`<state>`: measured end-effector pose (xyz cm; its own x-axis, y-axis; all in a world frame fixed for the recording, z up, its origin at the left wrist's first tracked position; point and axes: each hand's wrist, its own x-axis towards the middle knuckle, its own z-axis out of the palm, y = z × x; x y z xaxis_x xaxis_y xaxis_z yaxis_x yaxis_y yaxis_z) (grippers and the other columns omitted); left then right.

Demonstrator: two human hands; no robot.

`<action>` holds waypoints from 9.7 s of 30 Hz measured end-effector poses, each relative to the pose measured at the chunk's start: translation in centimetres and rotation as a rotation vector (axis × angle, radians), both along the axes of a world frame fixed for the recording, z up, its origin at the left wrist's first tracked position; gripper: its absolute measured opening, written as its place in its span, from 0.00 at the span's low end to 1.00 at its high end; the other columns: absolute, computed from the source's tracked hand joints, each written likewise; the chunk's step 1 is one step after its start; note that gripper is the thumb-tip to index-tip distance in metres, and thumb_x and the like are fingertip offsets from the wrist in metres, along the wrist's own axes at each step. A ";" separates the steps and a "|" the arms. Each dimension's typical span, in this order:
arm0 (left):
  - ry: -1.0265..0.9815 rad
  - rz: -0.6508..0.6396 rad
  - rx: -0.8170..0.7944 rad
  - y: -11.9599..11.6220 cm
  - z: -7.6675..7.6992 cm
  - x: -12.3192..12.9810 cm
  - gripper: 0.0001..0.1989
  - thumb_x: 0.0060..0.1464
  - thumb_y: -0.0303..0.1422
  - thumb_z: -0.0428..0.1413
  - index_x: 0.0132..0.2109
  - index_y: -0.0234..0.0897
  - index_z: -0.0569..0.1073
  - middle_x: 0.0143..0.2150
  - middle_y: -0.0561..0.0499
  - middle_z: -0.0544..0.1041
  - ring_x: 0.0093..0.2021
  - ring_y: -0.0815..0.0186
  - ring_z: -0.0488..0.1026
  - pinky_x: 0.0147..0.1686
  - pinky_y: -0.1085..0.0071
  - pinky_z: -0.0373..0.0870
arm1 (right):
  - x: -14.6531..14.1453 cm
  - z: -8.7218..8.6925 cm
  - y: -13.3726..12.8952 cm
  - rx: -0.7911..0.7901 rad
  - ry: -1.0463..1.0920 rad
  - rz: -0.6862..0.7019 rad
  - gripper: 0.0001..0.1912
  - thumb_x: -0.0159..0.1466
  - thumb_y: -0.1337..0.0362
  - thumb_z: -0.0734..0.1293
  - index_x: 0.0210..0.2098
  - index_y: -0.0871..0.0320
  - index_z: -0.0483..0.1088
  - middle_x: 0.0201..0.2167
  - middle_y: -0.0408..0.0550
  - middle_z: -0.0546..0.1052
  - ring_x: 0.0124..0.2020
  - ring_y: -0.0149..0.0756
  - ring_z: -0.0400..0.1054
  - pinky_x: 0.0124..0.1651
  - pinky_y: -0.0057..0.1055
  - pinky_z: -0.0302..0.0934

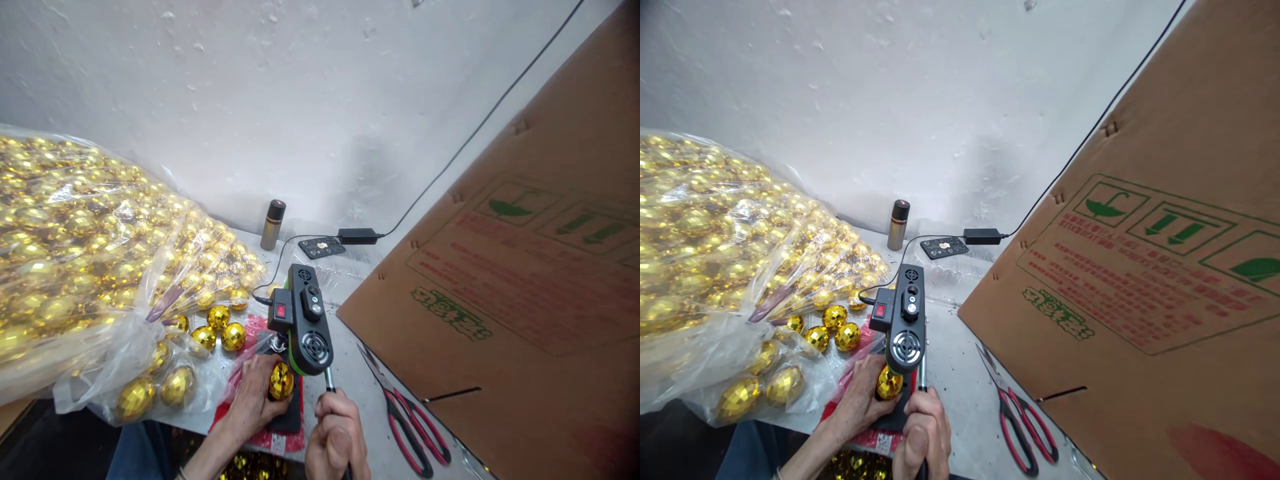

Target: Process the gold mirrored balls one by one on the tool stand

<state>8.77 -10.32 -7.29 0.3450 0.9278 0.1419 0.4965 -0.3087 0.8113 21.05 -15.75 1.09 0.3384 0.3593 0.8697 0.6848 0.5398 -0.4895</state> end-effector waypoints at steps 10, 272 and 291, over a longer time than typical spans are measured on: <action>0.017 0.024 0.015 0.1 -0.3 0.1 0.23 0.50 0.31 0.67 0.55 0.41 0.79 0.48 0.44 0.84 0.50 0.47 0.78 0.53 0.51 0.73 | -0.3 -0.6 0.3 0.034 0.033 0.005 0.22 0.79 0.67 0.57 0.27 0.52 0.62 0.25 0.37 0.68 0.26 0.31 0.63 0.53 0.35 0.66; -0.147 0.048 -0.020 -0.3 -1.0 0.0 0.26 0.53 0.35 0.67 0.59 0.39 0.76 0.52 0.40 0.83 0.52 0.45 0.82 0.54 0.49 0.79 | -0.3 -0.2 -0.9 -0.109 0.167 0.161 0.18 0.80 0.65 0.59 0.31 0.53 0.63 0.30 0.39 0.70 0.29 0.30 0.65 0.34 0.31 0.61; -0.128 0.060 -0.024 -0.4 -1.1 0.2 0.26 0.53 0.35 0.67 0.59 0.38 0.76 0.52 0.39 0.83 0.52 0.44 0.81 0.53 0.47 0.79 | -1.8 -0.2 -0.5 -0.031 0.256 0.112 0.20 0.79 0.66 0.57 0.29 0.53 0.63 0.29 0.40 0.66 0.27 0.31 0.62 0.32 0.33 0.59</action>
